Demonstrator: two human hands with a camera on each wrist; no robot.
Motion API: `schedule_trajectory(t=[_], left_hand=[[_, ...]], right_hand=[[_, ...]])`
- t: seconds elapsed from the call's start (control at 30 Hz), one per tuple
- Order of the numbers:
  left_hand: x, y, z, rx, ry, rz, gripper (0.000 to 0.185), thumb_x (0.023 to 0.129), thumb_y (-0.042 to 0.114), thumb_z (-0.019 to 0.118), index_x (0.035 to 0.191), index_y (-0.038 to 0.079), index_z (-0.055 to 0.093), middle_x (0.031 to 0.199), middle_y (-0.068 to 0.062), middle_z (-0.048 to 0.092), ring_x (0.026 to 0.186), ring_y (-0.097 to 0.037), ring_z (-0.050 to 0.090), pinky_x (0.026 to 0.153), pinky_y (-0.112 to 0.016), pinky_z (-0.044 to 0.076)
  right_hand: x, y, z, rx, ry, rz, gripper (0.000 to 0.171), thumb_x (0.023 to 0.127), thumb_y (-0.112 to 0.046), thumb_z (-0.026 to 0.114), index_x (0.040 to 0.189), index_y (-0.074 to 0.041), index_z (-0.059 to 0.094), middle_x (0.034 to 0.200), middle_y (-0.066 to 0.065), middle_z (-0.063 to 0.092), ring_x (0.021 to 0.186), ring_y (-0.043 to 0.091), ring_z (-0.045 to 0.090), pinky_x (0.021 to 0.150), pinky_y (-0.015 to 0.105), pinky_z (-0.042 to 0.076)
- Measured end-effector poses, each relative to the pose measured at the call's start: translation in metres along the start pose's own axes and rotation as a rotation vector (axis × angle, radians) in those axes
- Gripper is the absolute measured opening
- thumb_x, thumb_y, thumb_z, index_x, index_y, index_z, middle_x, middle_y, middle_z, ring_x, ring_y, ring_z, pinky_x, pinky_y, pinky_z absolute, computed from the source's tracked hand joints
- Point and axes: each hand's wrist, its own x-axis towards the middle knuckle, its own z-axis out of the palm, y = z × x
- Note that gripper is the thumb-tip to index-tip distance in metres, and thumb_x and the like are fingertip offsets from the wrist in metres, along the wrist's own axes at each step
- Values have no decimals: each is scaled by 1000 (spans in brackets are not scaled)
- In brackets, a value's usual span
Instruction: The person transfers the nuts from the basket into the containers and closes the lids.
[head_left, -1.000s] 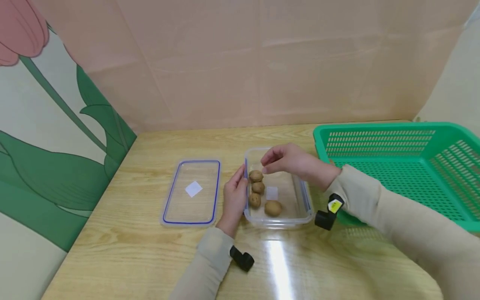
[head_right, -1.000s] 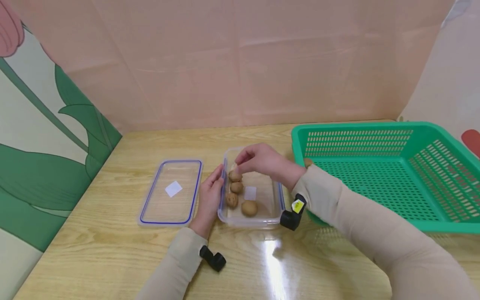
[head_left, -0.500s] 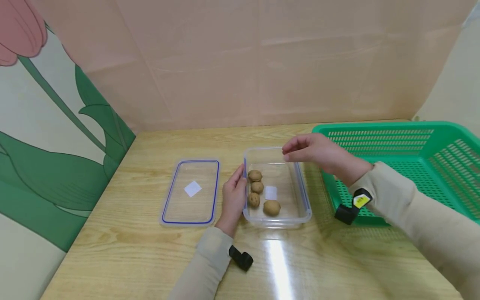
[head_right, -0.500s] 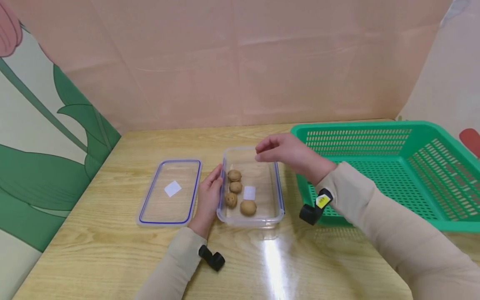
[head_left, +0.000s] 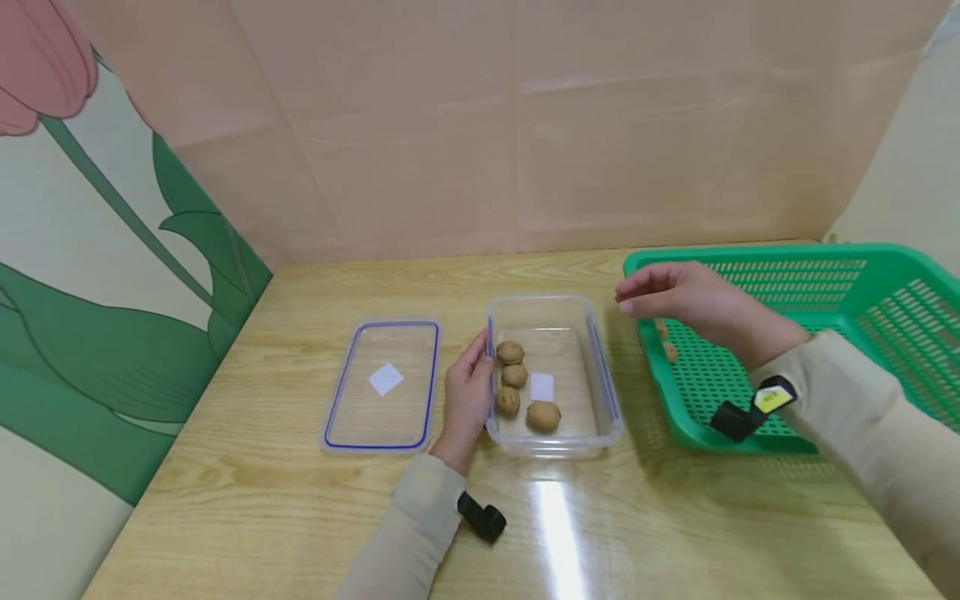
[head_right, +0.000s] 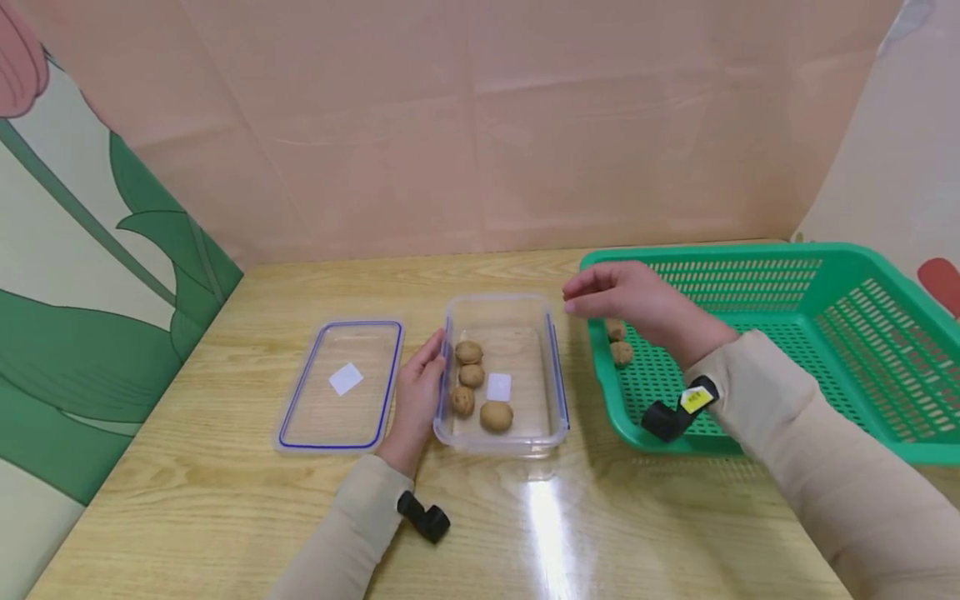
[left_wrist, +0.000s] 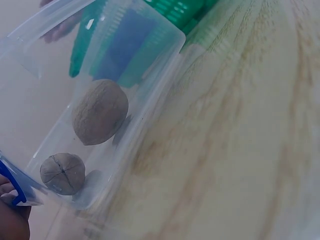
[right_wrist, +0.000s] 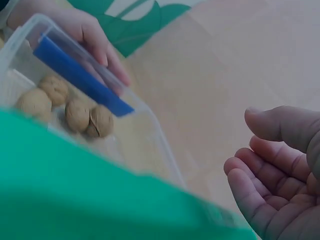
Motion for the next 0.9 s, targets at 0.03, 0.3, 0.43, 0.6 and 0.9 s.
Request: schedule_trajectory(t=[0.03,0.3,0.43,0.6,0.9], left_hand=[[0,-1,0,0,0,2,40,90,3,47,130,8,52,135,-5,50,128,-21,44,107,-32,36],[0,-1,0,-6,0,1,39,90,5,48,129,8,53,134,-4,51,127,-19,44,107,-30,35],[0,0,1,-11,-6,-5,39,91,4,48,129,9,53,135,-4,51,128,-20,44,107,-31,35],[0,0,1,-20,-9,-13,39,91,4,47,130,10,52,135,-3,50,128,-20,43,108,-32,35],[0,-2,1,-18,-4,-7,39,91,4,47,130,9,52,135,-3,50,128,-20,43,107,-31,35]], right_hand=[[-1,2,-2,-9,8,10,38,85,-26,66,114,-3,57,99,-6,64,92,9,59,82,23,49],[-7,23,-17,14,31,1,32,85,-20,67,111,-2,60,91,-7,65,89,12,59,78,22,50],[-8,33,-24,50,44,-13,25,86,-14,65,108,-4,62,90,-8,65,87,10,60,76,22,52],[-9,46,-32,48,-13,7,29,86,-16,65,112,-5,58,95,-8,64,89,7,61,77,20,52],[-5,63,-42,-21,-89,20,49,83,-14,68,122,7,48,101,-7,63,94,7,59,80,20,52]])
